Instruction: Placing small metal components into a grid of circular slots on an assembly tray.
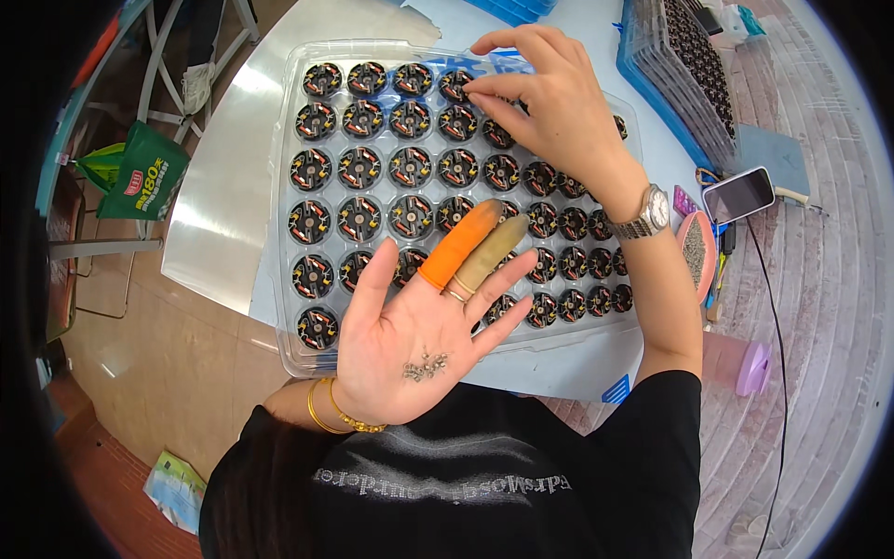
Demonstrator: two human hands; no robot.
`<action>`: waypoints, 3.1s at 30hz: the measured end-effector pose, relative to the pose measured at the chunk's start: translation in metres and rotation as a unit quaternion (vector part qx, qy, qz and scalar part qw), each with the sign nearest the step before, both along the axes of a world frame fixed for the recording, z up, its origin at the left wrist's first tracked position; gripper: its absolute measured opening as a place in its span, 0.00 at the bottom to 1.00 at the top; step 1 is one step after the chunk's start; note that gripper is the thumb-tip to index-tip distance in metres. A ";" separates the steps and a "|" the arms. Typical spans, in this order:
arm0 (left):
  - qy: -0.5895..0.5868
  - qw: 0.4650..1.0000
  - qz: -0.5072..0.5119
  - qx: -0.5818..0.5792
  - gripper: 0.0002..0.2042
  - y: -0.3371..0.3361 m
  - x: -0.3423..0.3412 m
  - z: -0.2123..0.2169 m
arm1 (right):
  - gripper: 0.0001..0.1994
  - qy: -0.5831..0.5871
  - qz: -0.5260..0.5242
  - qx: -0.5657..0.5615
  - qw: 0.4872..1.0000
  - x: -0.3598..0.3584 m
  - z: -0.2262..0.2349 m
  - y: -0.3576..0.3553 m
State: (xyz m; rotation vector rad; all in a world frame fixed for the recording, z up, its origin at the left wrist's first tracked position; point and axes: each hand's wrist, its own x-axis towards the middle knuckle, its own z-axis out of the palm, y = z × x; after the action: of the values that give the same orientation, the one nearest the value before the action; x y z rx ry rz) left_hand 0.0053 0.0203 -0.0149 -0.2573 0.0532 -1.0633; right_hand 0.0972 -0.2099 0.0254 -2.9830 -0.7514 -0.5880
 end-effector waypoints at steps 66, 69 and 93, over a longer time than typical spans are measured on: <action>0.012 1.000 -0.013 0.011 0.37 0.000 0.001 0.004 | 0.07 0.051 0.028 0.024 0.998 -0.014 0.014 0.010; 0.023 0.999 -0.010 0.028 0.38 0.000 0.001 0.006 | 0.08 0.062 0.021 0.033 0.997 -0.015 0.017 0.015; 0.031 0.999 0.013 0.040 0.37 0.002 0.004 0.008 | 0.11 0.008 -0.007 -0.008 1.000 -0.042 0.040 0.020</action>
State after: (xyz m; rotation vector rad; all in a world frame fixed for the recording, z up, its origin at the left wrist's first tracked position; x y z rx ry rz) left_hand 0.0095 0.0224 -0.0069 -0.2177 0.1472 -1.0251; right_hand 0.0557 -0.1903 0.0649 -3.0055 -0.7396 -0.5601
